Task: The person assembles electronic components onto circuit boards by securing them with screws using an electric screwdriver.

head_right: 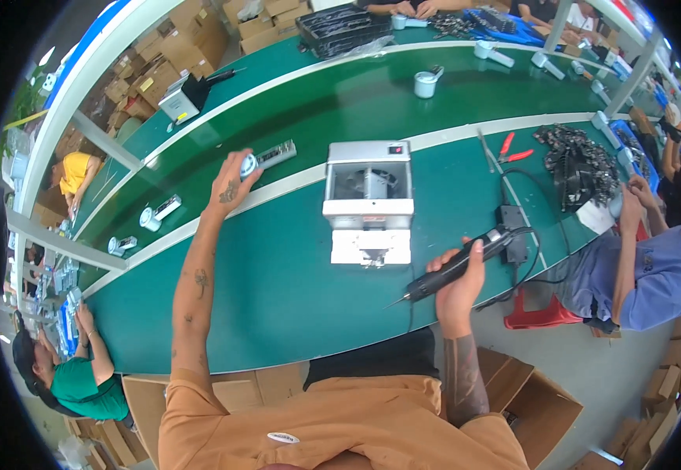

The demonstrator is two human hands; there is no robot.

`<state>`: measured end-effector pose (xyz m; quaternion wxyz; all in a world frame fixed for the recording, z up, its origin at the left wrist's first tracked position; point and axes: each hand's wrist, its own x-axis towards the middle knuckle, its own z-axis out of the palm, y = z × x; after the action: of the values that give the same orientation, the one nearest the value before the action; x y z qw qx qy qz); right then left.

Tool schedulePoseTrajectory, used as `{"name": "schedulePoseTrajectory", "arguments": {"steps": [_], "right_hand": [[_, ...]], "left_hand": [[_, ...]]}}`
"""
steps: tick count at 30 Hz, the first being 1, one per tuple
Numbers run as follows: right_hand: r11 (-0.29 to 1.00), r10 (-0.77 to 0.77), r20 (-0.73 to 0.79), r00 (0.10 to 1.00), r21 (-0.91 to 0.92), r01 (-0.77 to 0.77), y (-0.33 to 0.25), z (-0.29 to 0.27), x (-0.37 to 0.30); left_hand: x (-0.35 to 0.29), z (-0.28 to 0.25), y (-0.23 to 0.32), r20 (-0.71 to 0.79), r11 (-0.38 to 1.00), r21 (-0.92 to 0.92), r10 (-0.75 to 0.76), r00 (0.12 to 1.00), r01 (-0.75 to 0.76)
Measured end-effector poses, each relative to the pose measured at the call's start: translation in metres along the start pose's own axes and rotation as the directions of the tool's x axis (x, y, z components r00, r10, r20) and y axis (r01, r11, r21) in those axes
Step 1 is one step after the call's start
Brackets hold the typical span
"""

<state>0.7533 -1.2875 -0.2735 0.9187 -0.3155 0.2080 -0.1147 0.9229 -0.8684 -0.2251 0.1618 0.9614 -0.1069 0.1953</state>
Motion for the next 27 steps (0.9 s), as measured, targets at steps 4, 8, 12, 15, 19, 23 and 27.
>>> {"name": "schedulePoseTrajectory", "arguments": {"steps": [4,8,12,15,19,23,27], "right_hand": [[1.0,0.025,0.063,0.998,0.016,-0.026,0.004,-0.007,0.001],[0.998,0.032,0.046,0.998,-0.047,-0.03,0.004,-0.008,0.001],[0.996,-0.008,0.04,0.999,-0.088,0.012,-0.004,0.007,0.002],[0.999,-0.009,0.077,0.997,-0.032,0.012,0.009,0.002,0.005],[0.995,-0.013,0.077,0.997,-0.101,0.021,0.014,-0.01,0.007],[0.995,-0.011,0.107,0.994,-0.099,0.022,0.017,-0.019,0.006],[0.983,-0.071,0.063,0.995,-0.162,0.081,0.011,-0.009,0.005]], "left_hand": [[0.015,0.003,0.012,0.031,0.992,0.042,0.115,0.993,-0.117],[0.007,-0.081,0.162,-0.129,0.519,-0.828,0.188,0.974,-0.21],[-0.062,-0.172,0.222,-0.111,0.457,-0.868,0.2,0.973,-0.193],[-0.064,-0.224,0.288,0.269,0.975,0.046,-0.222,0.937,0.217],[-0.137,-0.218,0.262,0.241,0.96,0.028,-0.276,0.93,0.278],[-0.173,-0.217,0.248,0.16,0.94,0.071,-0.342,0.926,0.335],[-0.18,-0.214,0.256,0.112,0.914,0.119,-0.4,0.91,0.387]]}}
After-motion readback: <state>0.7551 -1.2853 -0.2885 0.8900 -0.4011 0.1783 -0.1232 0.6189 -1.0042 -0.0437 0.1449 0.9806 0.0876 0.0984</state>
